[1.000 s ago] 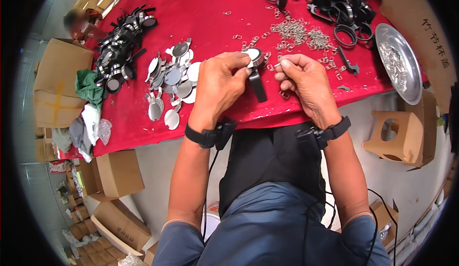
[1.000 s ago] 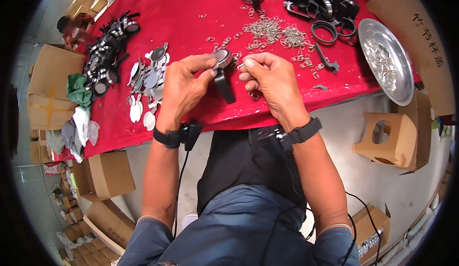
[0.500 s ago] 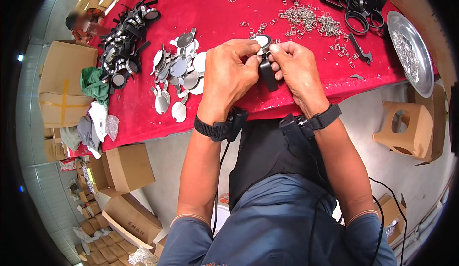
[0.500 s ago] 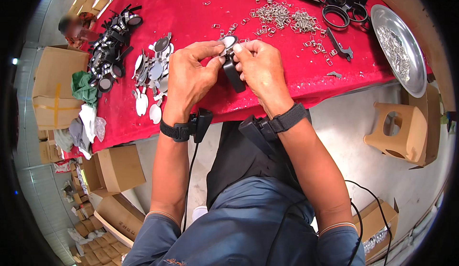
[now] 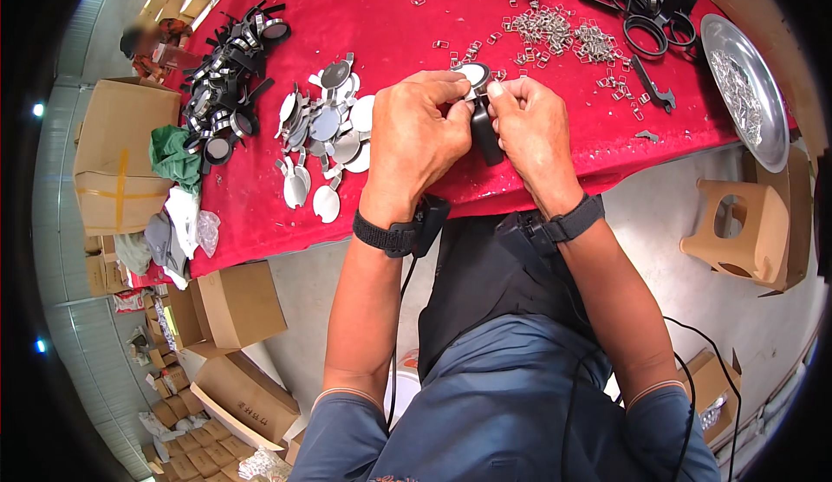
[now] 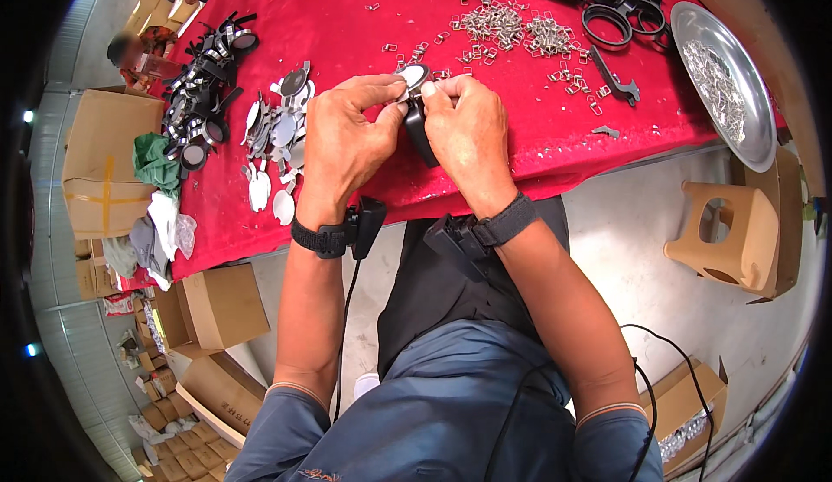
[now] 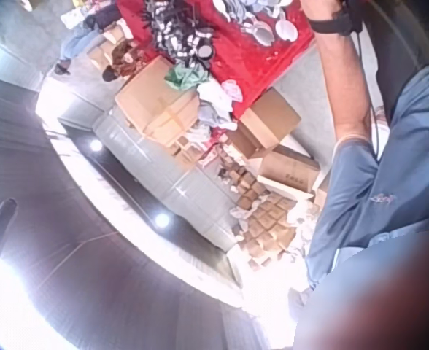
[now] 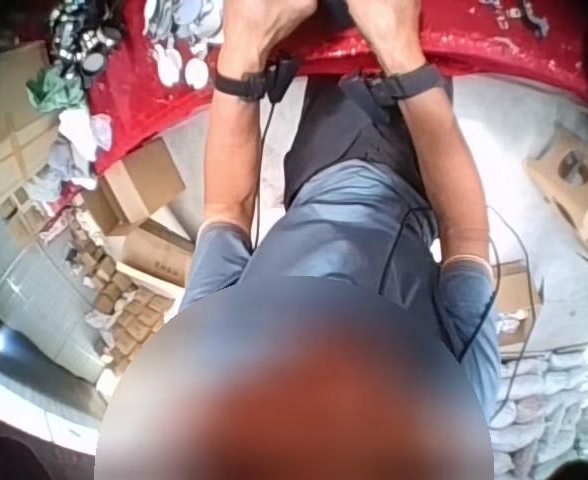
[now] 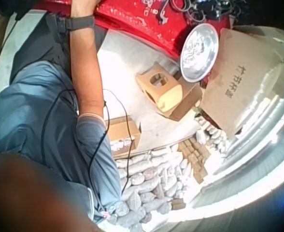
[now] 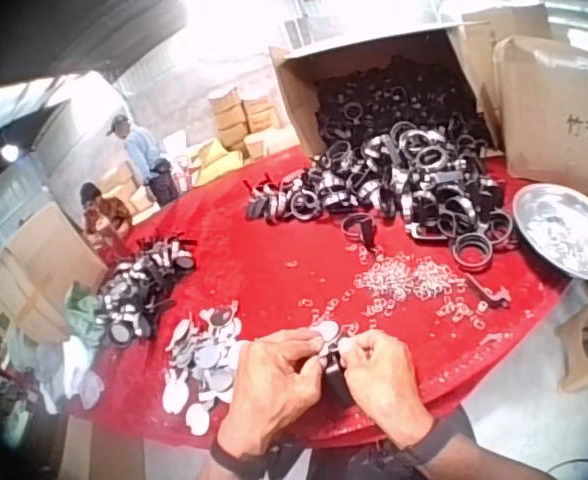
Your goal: The recorder is assembling small circular mirrors into black frames and attaching small metal clips.
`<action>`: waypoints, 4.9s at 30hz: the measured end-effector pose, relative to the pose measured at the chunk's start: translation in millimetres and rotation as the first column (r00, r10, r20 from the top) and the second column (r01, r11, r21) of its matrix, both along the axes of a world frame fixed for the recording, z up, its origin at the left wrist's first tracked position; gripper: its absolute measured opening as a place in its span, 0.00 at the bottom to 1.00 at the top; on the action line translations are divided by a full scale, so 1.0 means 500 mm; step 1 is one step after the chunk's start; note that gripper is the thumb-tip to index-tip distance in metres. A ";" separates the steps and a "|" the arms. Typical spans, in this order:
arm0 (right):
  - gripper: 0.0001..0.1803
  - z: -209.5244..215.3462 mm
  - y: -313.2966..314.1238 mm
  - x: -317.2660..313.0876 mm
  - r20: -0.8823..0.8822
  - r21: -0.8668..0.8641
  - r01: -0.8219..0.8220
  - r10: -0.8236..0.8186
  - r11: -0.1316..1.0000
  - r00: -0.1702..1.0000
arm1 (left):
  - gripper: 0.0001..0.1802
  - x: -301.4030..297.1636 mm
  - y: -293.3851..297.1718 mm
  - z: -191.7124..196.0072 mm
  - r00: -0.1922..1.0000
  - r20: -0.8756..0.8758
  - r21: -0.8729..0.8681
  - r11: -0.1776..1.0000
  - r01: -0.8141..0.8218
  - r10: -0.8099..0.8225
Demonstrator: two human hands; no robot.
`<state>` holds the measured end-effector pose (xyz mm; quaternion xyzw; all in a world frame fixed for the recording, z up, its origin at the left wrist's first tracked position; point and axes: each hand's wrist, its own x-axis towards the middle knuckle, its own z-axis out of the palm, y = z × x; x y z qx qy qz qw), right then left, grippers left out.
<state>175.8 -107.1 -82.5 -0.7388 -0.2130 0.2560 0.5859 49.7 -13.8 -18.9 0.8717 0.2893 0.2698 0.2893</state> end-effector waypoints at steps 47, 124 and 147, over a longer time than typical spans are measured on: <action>0.15 0.017 -0.056 -0.070 0.424 0.297 -0.113 -0.025 0.948 0.905 | 0.15 0.017 -0.030 -0.027 0.985 0.139 -0.012 0.994 -0.105 0.106; 0.06 0.086 -0.043 0.022 0.863 0.020 -0.461 0.218 0.887 0.457 | 0.35 -0.070 0.041 -0.143 0.942 0.334 -0.347 0.924 0.160 -0.037; 0.10 0.078 -0.200 0.186 0.490 0.133 -0.048 -0.023 0.990 0.872 | 0.45 -0.147 -0.046 0.057 0.613 0.783 -0.511 0.450 0.732 -0.108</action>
